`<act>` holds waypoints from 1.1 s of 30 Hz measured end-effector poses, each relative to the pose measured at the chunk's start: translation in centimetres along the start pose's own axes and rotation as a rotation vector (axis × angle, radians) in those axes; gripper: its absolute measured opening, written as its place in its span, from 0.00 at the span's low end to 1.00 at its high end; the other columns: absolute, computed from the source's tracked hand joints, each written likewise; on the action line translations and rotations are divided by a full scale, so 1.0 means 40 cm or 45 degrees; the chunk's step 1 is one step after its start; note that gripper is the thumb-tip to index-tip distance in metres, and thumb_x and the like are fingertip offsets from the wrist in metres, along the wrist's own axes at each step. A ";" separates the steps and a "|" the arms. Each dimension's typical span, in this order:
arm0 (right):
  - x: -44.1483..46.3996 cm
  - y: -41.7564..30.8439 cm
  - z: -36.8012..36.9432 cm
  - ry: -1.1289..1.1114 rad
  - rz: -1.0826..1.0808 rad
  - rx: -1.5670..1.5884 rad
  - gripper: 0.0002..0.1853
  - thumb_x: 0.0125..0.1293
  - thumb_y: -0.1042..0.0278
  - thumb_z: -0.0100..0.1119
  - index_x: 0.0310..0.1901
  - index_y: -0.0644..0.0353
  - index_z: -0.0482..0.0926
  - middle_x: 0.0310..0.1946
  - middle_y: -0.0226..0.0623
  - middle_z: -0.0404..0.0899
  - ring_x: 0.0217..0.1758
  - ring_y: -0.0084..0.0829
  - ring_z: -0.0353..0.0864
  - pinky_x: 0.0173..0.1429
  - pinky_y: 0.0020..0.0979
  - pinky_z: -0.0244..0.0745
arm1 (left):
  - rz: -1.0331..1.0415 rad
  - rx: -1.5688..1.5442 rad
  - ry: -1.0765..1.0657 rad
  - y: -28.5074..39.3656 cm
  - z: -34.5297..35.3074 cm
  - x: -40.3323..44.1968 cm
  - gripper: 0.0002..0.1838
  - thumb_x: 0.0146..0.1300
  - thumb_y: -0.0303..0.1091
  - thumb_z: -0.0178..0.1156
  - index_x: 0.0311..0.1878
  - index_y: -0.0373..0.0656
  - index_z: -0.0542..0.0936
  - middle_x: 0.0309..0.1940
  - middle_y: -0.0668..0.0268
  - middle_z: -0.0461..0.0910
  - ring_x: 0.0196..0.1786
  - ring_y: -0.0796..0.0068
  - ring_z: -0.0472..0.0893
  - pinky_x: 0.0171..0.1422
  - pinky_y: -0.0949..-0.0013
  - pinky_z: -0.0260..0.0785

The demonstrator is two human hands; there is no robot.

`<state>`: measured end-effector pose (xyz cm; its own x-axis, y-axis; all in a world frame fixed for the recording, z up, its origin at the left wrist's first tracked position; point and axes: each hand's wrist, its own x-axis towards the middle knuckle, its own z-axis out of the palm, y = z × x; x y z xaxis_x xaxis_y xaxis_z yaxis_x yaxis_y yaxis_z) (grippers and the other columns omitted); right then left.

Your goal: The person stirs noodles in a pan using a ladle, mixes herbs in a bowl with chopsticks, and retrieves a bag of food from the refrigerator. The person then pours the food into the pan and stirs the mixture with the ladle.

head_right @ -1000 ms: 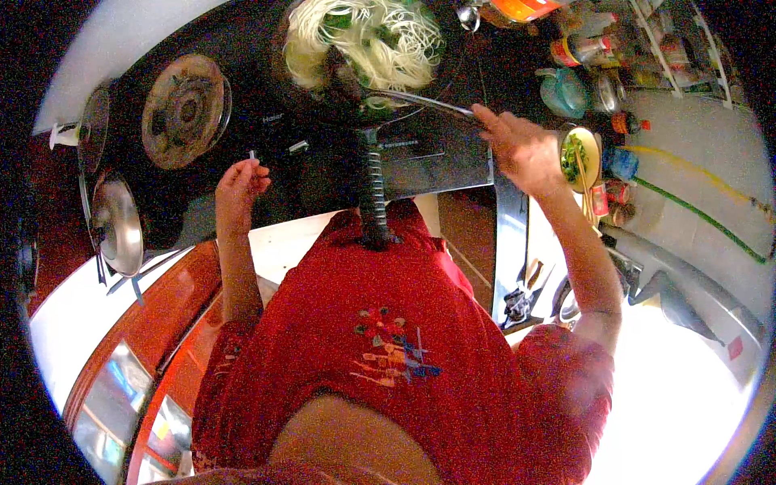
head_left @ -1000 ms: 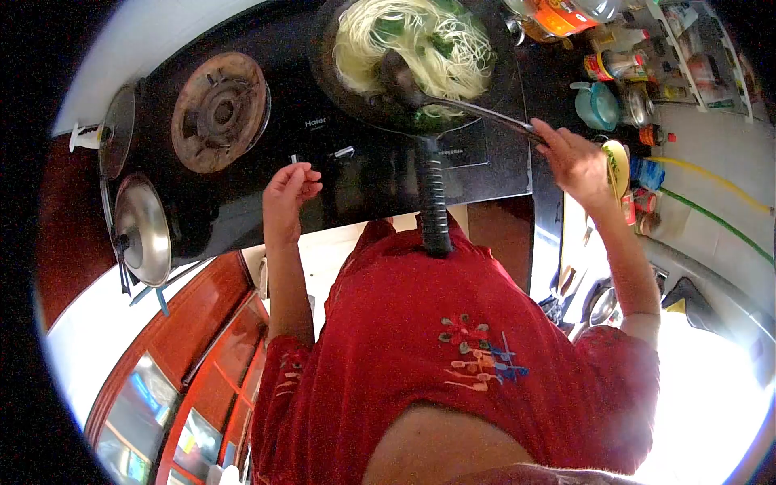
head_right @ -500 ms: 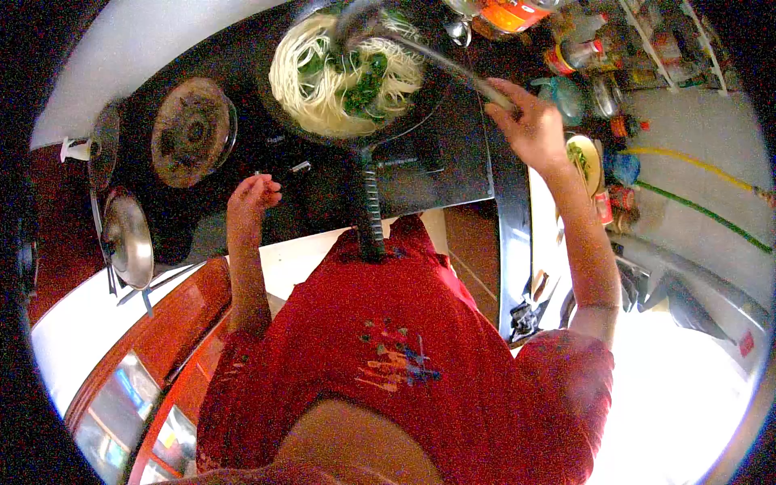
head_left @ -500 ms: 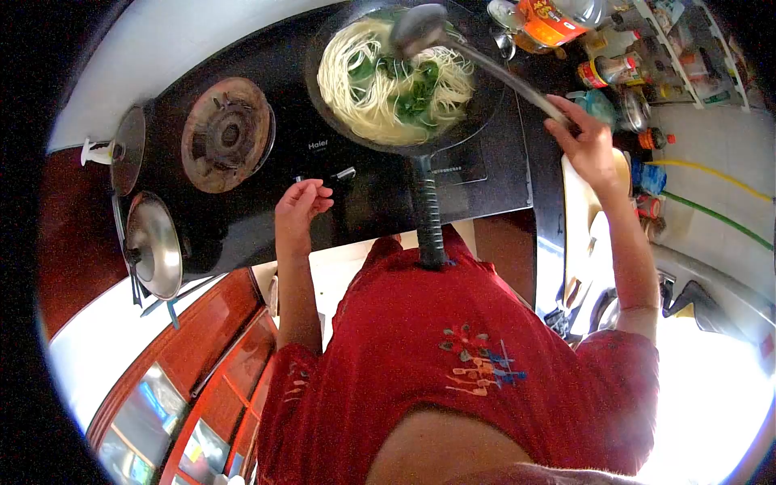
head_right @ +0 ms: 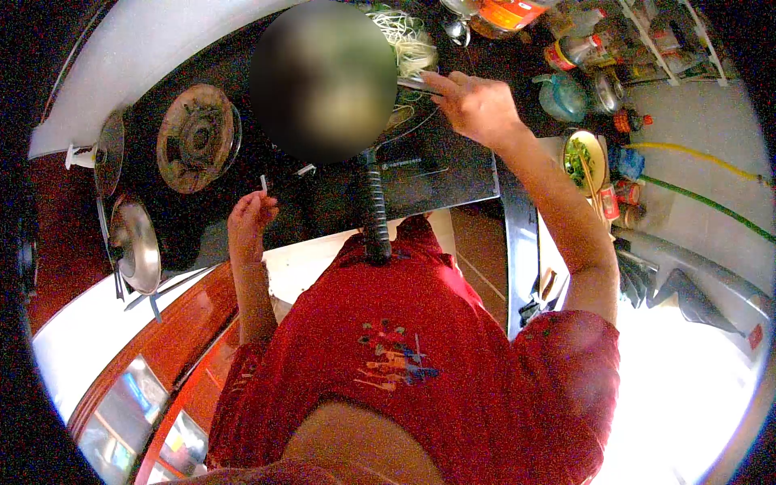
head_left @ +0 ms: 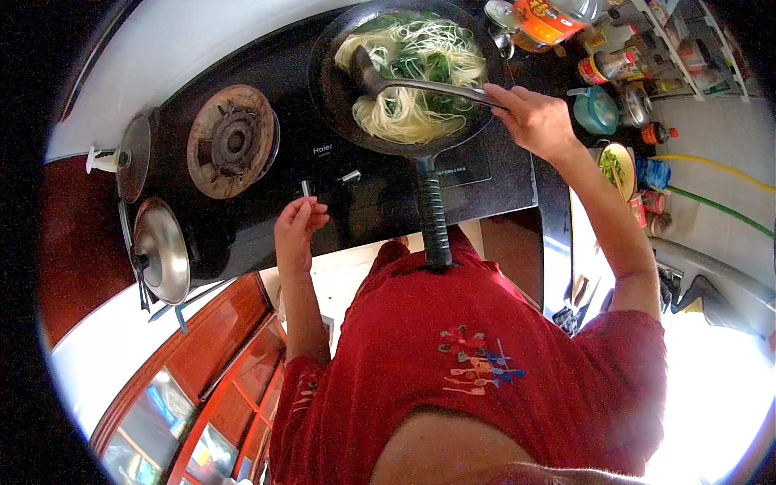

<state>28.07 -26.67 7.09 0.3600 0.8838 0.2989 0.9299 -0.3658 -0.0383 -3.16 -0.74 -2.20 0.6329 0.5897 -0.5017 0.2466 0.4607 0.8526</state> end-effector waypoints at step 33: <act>-0.049 -0.112 0.083 -0.079 1.530 1.391 0.16 0.62 0.57 0.54 0.47 0.58 0.75 0.17 0.21 0.64 0.15 0.12 0.58 0.15 0.18 0.50 | 0.032 0.034 -0.019 -0.014 -0.028 -0.032 0.11 0.64 0.34 0.52 0.44 0.37 0.75 0.33 0.62 0.79 0.33 0.75 0.79 0.40 0.74 0.72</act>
<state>23.46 -25.82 3.51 0.8557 0.2768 -0.4373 -0.2764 -0.4699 -0.8383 -4.94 -1.03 -2.20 0.6499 0.5910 -0.4779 0.2497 0.4278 0.8687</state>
